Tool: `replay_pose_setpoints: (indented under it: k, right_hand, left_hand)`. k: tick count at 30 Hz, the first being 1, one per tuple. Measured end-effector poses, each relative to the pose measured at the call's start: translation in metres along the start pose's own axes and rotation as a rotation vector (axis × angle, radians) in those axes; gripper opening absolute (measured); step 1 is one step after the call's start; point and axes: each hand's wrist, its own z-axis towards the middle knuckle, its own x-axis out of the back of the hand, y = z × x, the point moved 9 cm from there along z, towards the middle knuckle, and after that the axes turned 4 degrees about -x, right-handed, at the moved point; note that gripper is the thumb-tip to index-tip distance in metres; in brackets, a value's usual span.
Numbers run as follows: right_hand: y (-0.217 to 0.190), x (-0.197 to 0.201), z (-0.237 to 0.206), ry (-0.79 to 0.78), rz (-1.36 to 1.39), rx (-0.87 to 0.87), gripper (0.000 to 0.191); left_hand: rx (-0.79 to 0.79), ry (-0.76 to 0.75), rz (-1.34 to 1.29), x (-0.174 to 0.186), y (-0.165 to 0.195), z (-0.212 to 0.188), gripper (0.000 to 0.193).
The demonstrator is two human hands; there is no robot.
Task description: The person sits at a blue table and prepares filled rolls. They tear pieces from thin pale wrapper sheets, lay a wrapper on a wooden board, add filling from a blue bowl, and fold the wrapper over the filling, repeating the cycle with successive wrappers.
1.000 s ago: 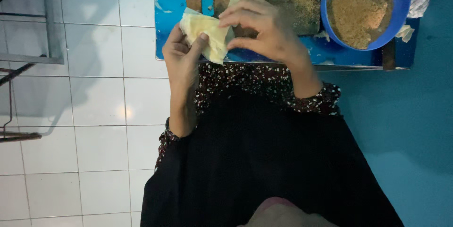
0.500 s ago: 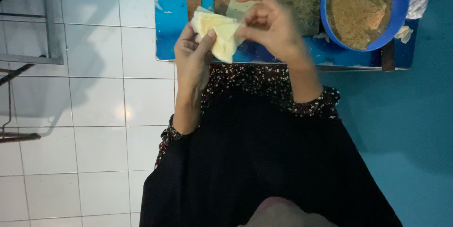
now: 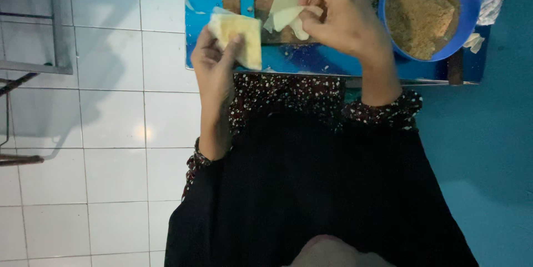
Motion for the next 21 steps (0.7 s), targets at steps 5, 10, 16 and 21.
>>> replay_pose_setpoints:
  k: [5,10,16,21]
  right_hand:
    - [-0.012,0.004,0.000,-0.081,0.201,0.077,0.023]
    - [-0.011,0.012,-0.010,-0.075,0.428,0.129,0.020]
    - [0.001,0.001,-0.012,-0.161,0.352,-0.070,0.023]
    - [-0.015,0.011,-0.010,-0.064,0.335,0.011,0.028]
  left_hand:
    - [-0.214,-0.071,0.203,-0.005,0.034,0.007,0.047]
    - [-0.151,-0.022,0.885,0.010,0.037,0.017,0.047]
    - [-0.472,0.106,1.291,-0.001,0.062,-0.003,0.069]
    - [-0.779,-0.006,1.306,-0.039,0.090,-0.006,0.066]
